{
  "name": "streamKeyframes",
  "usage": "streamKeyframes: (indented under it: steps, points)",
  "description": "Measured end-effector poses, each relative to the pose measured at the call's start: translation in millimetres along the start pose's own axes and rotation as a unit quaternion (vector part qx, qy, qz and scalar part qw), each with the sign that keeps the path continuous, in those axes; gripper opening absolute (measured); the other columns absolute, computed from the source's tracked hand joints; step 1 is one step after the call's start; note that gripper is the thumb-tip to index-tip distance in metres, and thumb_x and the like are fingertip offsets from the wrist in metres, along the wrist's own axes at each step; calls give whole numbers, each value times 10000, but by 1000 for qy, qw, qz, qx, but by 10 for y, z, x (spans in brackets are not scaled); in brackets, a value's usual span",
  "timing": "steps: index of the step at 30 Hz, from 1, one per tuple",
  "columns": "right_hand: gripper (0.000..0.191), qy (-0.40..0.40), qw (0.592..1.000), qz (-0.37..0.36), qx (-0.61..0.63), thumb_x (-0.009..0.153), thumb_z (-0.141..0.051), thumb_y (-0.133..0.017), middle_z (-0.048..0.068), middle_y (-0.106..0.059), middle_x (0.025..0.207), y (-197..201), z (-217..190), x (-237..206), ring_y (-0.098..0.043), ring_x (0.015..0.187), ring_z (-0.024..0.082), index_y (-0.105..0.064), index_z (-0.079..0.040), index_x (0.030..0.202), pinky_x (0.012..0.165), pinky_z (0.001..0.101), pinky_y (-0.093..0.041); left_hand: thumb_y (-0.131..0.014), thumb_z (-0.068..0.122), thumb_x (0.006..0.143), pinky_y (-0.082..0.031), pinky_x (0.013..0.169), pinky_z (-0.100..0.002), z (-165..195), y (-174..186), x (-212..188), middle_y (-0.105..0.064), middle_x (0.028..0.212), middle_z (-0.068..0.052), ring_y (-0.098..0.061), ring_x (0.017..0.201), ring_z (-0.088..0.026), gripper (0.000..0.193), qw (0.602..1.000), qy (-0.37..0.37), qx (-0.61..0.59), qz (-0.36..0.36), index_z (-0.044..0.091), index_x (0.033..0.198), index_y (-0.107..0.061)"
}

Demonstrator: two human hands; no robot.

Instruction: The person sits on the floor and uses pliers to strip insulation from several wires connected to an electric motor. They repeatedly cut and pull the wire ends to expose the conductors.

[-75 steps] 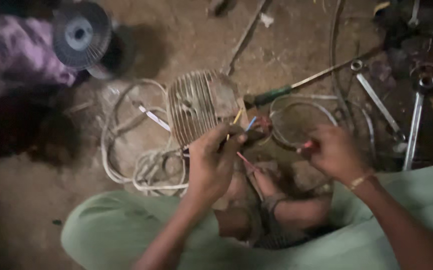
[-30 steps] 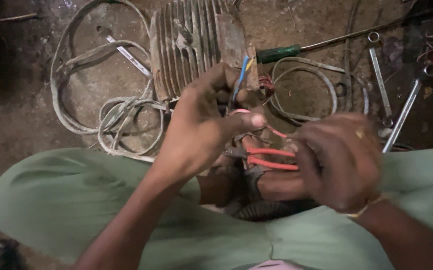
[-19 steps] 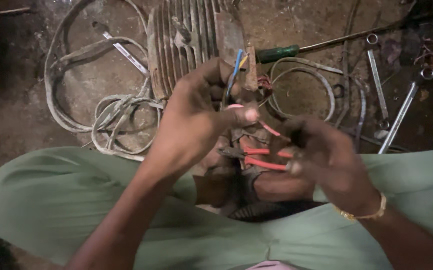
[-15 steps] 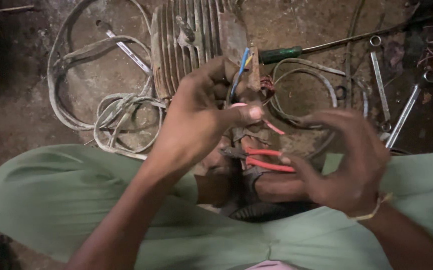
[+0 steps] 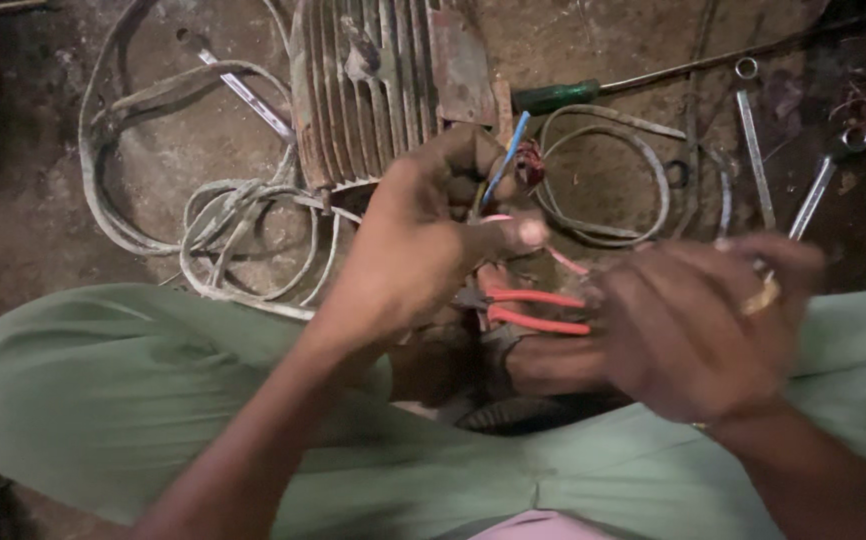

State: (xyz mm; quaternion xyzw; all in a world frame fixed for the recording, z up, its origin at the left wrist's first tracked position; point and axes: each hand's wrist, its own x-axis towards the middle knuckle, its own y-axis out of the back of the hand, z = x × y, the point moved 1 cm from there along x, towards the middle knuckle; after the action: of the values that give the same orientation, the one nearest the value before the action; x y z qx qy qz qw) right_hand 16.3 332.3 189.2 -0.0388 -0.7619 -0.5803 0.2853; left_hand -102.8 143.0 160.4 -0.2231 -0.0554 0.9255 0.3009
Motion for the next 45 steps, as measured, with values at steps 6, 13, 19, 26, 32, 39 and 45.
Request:
streamKeyframes:
  steps: [6, 13, 19, 26, 32, 39, 45]
  points:
    - [365, -462, 651, -179, 575, 867, -335, -775, 106, -692, 954, -204, 170, 9, -669, 932, 238, -681, -6, 992, 882, 390, -495, -825, -25, 828, -551, 807, -273, 4, 0, 23, -642, 915, -2, -635, 882, -96, 274, 994, -105, -3, -28, 47, 972, -603]
    - [459, -185, 960, -66, 202, 718, -159, -847, 165, -685, 1071, -148, 180, 4, -682, 1013, 289, -670, 36, 1094, 891, 362, -545, -798, -18, 805, -592, 778, -263, 71, 69, 27, -690, 877, 6, -660, 836, -80, 255, 997, -50, 35, 52, 46, 985, -627]
    - [306, 54, 996, 31, -71, 747, -188, -878, 91, -673, 903, -122, 109, 25, -663, 853, 256, -697, -32, 937, 864, 433, -464, -791, -32, 807, -581, 770, -271, 68, 64, 51, -680, 868, 0, -658, 818, -94, 263, 998, -41, 3, 42, 29, 1006, -631]
    - [199, -126, 989, -17, 69, 833, -187, -803, 48, -698, 907, -126, 58, -26, -655, 800, 168, -725, -41, 944, 782, 350, -444, -786, -33, 807, -593, 764, -283, 28, -8, 35, -691, 876, -10, -666, 822, -93, 248, 999, -24, -18, 45, 36, 981, -623]
    - [271, -477, 645, -147, 578, 807, -152, -809, 80, -691, 980, -246, 240, 16, -659, 876, 193, -703, -9, 1012, 806, 337, -494, -815, -3, 791, -595, 707, -277, 69, -19, 63, -673, 846, -12, -653, 798, -90, 282, 996, -46, 35, 61, 29, 968, -597]
    - [400, -298, 892, -74, 333, 741, -111, -840, 123, -674, 1064, -202, 218, 77, -672, 988, 253, -670, 17, 1080, 884, 354, -535, -791, -19, 823, -585, 749, -269, 92, 67, 56, -665, 859, 0, -655, 805, -94, 237, 995, -54, 21, 81, 24, 1009, -650]
    - [406, 22, 1000, 20, 2, 726, -219, -934, 147, -668, 923, -164, 143, 145, -669, 840, 305, -696, 22, 950, 773, 453, -507, -767, -25, 807, -606, 727, -272, 70, 55, 104, -680, 834, 14, -676, 784, -90, 233, 997, -20, -23, 65, 46, 987, -638]
